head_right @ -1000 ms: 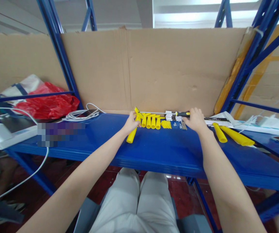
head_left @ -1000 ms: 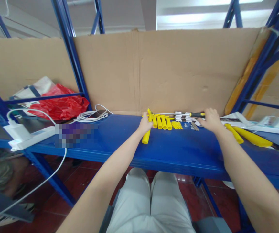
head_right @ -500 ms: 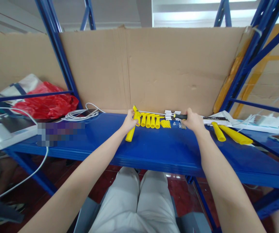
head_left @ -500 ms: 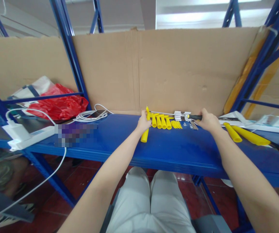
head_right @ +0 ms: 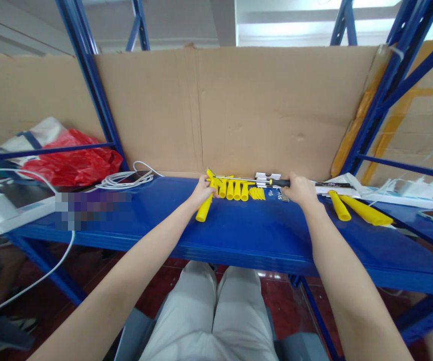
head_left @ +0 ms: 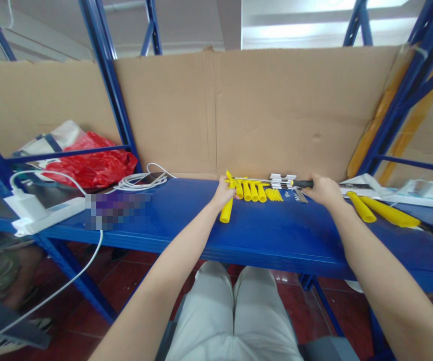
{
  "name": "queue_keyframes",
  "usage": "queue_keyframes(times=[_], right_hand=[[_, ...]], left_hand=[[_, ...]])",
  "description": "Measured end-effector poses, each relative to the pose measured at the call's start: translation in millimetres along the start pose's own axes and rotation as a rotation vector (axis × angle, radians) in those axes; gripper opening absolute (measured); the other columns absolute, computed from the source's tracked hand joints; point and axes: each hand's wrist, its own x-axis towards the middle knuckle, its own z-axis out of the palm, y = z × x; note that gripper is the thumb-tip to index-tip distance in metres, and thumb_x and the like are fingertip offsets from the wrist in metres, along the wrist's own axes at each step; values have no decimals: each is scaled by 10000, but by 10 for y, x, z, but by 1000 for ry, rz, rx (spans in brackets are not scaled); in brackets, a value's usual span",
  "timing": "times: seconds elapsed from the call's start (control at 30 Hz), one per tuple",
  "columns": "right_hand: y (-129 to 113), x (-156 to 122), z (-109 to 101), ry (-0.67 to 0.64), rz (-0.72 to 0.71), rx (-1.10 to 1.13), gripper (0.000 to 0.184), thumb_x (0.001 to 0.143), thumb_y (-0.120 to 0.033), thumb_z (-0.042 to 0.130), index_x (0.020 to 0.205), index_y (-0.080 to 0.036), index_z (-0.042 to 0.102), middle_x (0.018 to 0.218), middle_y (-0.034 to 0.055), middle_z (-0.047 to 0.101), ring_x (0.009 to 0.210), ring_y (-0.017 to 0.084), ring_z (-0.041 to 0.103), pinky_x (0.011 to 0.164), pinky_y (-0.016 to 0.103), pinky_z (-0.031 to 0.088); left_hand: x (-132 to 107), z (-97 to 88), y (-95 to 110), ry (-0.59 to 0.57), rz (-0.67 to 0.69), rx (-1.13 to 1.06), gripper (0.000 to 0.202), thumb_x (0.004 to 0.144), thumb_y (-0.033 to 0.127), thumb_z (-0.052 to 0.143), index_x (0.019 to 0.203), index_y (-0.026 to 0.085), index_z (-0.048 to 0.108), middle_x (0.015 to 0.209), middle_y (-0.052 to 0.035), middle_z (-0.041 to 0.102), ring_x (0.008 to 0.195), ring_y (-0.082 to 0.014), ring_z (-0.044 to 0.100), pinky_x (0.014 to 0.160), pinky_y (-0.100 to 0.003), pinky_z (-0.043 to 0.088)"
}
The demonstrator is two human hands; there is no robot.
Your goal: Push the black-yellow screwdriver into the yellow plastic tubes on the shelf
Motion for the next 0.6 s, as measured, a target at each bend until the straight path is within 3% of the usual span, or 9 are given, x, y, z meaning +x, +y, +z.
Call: queue_keyframes(times=[0.4, 0.6], right_hand=[[-1, 4, 3, 1, -6, -13, 235, 757, -313, 593, 952, -203, 665, 820, 121, 711, 781, 305, 671, 626, 334, 431], [-29, -11, -41, -28, 21, -6, 260, 764, -303, 598, 981, -182, 673, 861, 148, 718, 815, 326, 679, 643, 347, 443]], left_hand=[[20, 9, -23, 21, -30, -14, 580, 698, 6, 568, 1182, 235, 347, 1114, -66, 649, 731, -145, 691, 518, -200, 532], [-1, 21, -15, 1, -24, -13, 543, 694, -21, 580, 1133, 225, 377, 1113, -64, 645, 726, -143, 688, 580, -244, 560]])
